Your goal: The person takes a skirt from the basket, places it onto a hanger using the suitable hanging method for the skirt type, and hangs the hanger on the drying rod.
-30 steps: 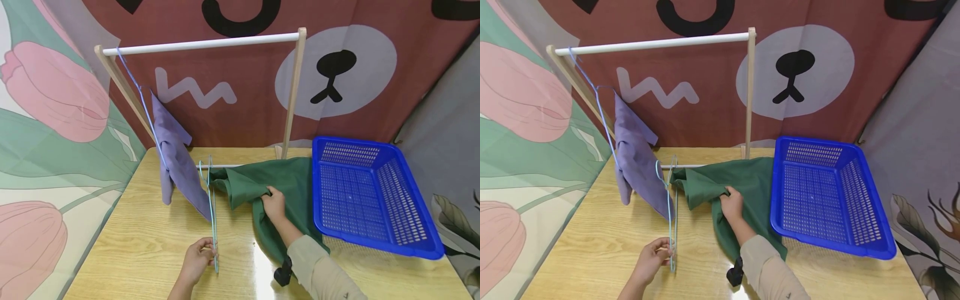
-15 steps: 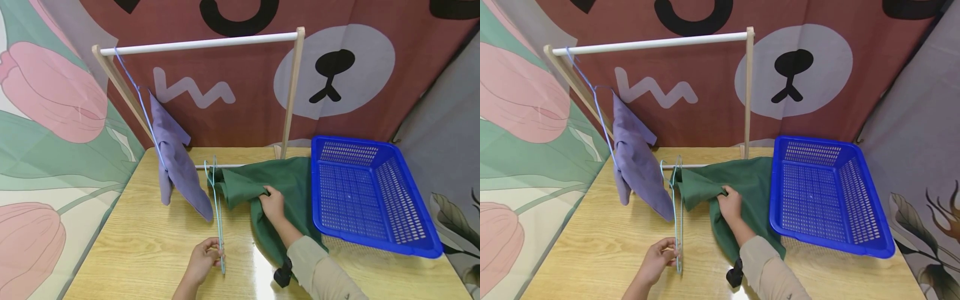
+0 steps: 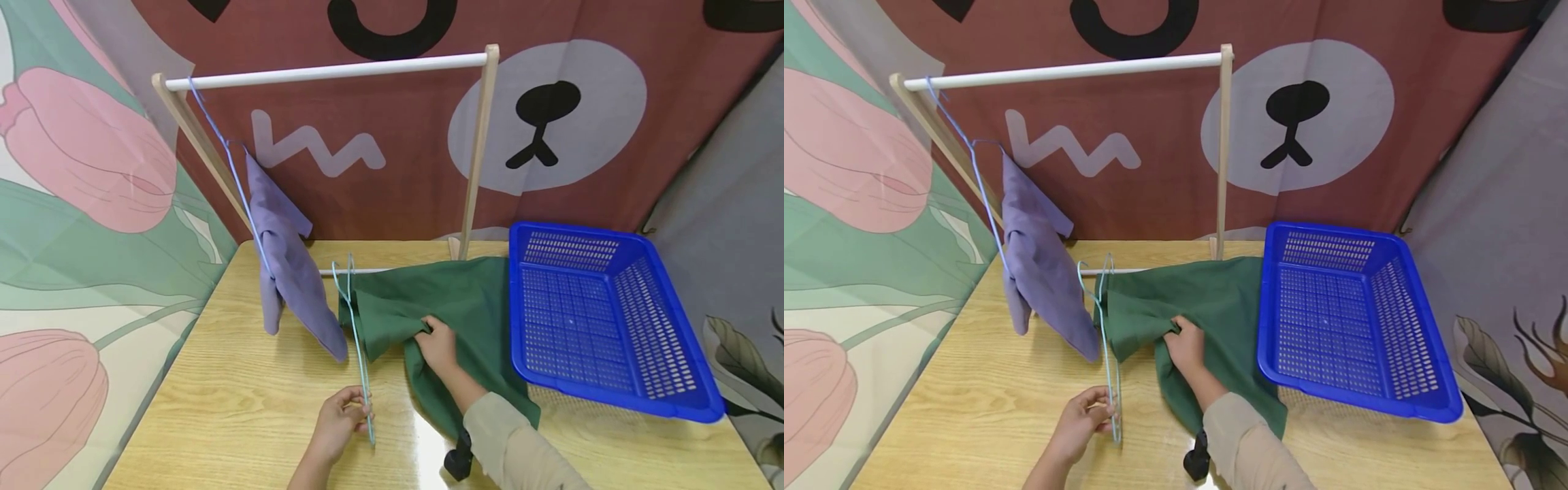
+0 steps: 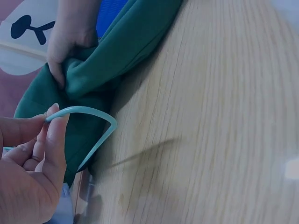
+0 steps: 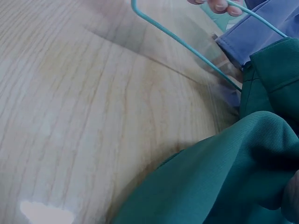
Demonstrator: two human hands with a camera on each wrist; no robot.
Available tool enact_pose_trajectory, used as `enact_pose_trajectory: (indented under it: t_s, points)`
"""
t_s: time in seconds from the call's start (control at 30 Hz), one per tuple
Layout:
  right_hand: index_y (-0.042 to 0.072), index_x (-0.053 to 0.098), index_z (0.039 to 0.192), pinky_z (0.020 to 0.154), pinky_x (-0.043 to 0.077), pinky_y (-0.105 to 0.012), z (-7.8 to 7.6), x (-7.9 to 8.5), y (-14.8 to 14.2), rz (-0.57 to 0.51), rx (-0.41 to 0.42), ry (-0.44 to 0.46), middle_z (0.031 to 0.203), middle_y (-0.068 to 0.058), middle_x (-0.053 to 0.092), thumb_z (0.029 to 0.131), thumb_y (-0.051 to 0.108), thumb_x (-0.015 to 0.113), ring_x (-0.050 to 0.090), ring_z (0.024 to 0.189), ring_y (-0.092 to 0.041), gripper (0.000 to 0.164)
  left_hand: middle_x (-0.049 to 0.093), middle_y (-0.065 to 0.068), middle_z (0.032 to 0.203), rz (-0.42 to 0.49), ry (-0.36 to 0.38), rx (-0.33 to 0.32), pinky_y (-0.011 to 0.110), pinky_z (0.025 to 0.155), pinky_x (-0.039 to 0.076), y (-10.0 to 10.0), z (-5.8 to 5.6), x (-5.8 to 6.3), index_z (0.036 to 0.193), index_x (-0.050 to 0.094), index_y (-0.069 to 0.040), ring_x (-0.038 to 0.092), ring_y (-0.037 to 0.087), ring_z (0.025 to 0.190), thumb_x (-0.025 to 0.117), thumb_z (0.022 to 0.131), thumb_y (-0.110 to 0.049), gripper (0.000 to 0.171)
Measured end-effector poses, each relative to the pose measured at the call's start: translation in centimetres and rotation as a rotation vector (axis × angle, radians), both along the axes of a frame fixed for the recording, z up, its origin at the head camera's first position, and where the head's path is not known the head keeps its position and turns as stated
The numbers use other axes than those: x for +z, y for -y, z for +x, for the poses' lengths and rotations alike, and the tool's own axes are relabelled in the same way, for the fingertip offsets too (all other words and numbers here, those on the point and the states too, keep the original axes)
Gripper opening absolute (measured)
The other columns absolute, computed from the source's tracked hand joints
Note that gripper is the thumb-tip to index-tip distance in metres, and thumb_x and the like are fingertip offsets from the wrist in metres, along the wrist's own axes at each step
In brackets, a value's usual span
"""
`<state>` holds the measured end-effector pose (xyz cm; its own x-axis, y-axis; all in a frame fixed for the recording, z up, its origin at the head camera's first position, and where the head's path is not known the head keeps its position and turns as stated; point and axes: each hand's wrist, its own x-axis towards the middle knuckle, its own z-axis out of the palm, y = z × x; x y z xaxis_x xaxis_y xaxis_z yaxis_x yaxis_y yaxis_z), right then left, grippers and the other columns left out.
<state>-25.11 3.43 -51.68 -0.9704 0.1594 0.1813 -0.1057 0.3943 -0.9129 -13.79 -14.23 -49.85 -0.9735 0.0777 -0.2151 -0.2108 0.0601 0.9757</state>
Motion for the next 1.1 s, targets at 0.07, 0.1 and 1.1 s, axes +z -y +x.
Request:
enact_pose_trajectory:
  t_s: [0.07,0.1,1.1]
  points:
    - [0.005,0.059,0.069,0.046,0.034,-0.026,0.1,-0.3,0.0,0.017,0.017,0.005,0.055,-0.004,0.051,0.071,-0.006,0.056,0.041,0.048,-0.015,0.011,0.05,0.011,0.084,0.006,0.004,0.002,0.026,0.058,0.05,-0.2,0.0,-0.1,0.101,0.048,0.016,0.057,0.023,0.072,0.051,0.075,0.008,0.027]
    - [0.006,0.057,0.066,0.046,0.032,-0.025,0.2,-0.4,0.0,0.028,0.029,0.012,0.052,-0.002,0.046,0.071,-0.005,0.056,0.038,0.046,-0.015,0.012,0.05,0.012,0.084,0.011,0.008,0.003,0.026,0.058,0.05,-0.2,0.0,-0.1,0.101,0.048,0.016,0.057,0.022,0.071,0.051,0.075,0.008,0.027]
    - [0.012,0.045,0.06,0.043,0.025,-0.021,1.7,-1.8,0.4,0.322,0.197,-0.029,0.052,0.004,0.035,0.063,0.0,0.056,0.031,0.046,-0.011,0.017,0.05,0.011,0.084,0.071,0.027,-0.014,0.03,0.058,0.05,-2.0,-0.4,-1.3,0.098,0.048,0.016,0.057,0.019,0.07,0.05,0.077,0.01,0.022]
